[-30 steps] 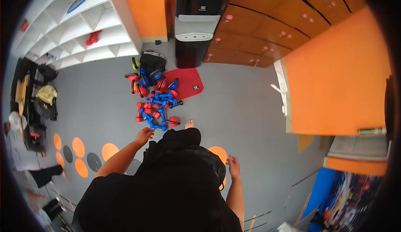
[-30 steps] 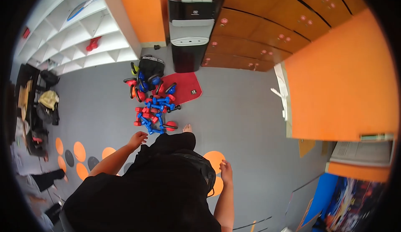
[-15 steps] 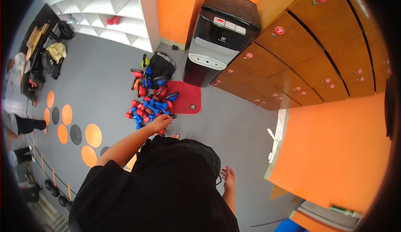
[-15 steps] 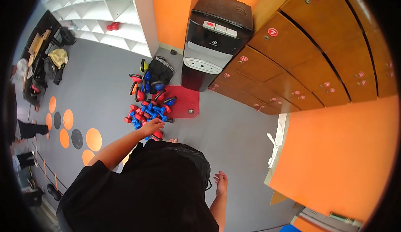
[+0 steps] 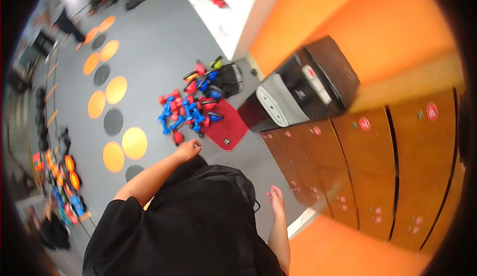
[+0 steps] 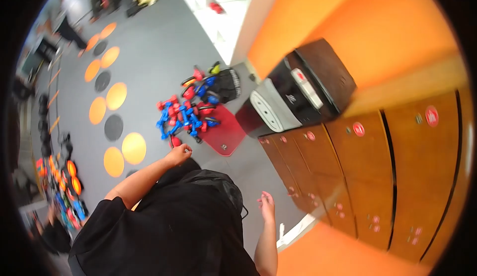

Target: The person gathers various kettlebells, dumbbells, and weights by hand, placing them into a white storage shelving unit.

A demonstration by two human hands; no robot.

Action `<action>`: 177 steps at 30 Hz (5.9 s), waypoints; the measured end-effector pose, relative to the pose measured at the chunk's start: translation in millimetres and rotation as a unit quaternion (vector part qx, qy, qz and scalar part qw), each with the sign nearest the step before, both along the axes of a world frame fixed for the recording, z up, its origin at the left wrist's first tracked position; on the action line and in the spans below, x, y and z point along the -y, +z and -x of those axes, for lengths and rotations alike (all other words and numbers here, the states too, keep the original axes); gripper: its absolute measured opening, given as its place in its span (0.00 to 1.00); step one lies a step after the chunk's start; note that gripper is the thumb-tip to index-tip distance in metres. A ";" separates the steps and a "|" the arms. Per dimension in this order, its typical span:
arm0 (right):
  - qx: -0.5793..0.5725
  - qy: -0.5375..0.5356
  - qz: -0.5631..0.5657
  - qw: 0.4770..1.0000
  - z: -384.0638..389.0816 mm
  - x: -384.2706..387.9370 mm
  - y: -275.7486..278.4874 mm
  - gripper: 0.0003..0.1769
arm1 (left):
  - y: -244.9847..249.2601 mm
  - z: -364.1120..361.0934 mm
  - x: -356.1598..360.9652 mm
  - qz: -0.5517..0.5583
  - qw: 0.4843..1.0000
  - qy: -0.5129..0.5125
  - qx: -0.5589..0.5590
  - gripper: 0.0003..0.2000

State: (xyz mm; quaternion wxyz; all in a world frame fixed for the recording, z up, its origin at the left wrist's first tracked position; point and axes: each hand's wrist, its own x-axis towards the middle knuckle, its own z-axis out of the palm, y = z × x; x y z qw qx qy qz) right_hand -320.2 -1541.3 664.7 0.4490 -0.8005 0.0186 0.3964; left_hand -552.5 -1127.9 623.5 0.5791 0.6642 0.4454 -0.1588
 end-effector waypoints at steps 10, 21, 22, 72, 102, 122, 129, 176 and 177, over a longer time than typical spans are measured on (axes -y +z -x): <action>-0.009 0.386 0.072 0.920 -90.3 -185.3 -67.8 0.13 | -26.4 105.4 22.7 -0.164 0.977 0.092 -0.098 0.18; 0.225 0.606 0.198 0.737 -9.3 -351.1 -169.5 0.16 | -158.5 121.6 -1.4 0.021 0.979 0.119 -0.163 0.33; 0.217 0.608 0.207 0.735 -7.8 -372.8 -197.2 0.16 | -172.6 120.1 0.7 0.022 0.975 0.131 -0.175 0.34; 0.051 0.391 0.018 0.919 78.1 -658.3 -655.5 0.29 | -444.7 132.6 18.9 0.284 0.516 0.807 0.052 0.10; -0.092 0.342 -0.181 0.917 0.6 -496.8 115.5 0.12 | 8.6 262.0 54.3 -0.043 0.799 0.598 -0.039 0.10; 0.131 0.411 -0.323 0.842 -43.2 -279.6 228.7 0.14 | 228.8 93.8 48.4 -0.274 0.822 0.463 0.188 0.12; 0.057 0.310 -0.288 0.904 1.0 -268.2 219.8 0.17 | 232.8 147.3 56.3 -0.440 0.789 0.390 0.181 0.10; 0.157 0.268 -0.274 0.910 314.5 -990.5 198.9 0.20 | 159.5 537.4 -575.5 -0.183 0.754 0.628 0.056 0.11; 0.101 0.214 -0.252 0.938 319.5 -1004.7 200.0 0.19 | 145.4 548.1 -605.1 -0.182 0.775 0.601 0.067 0.10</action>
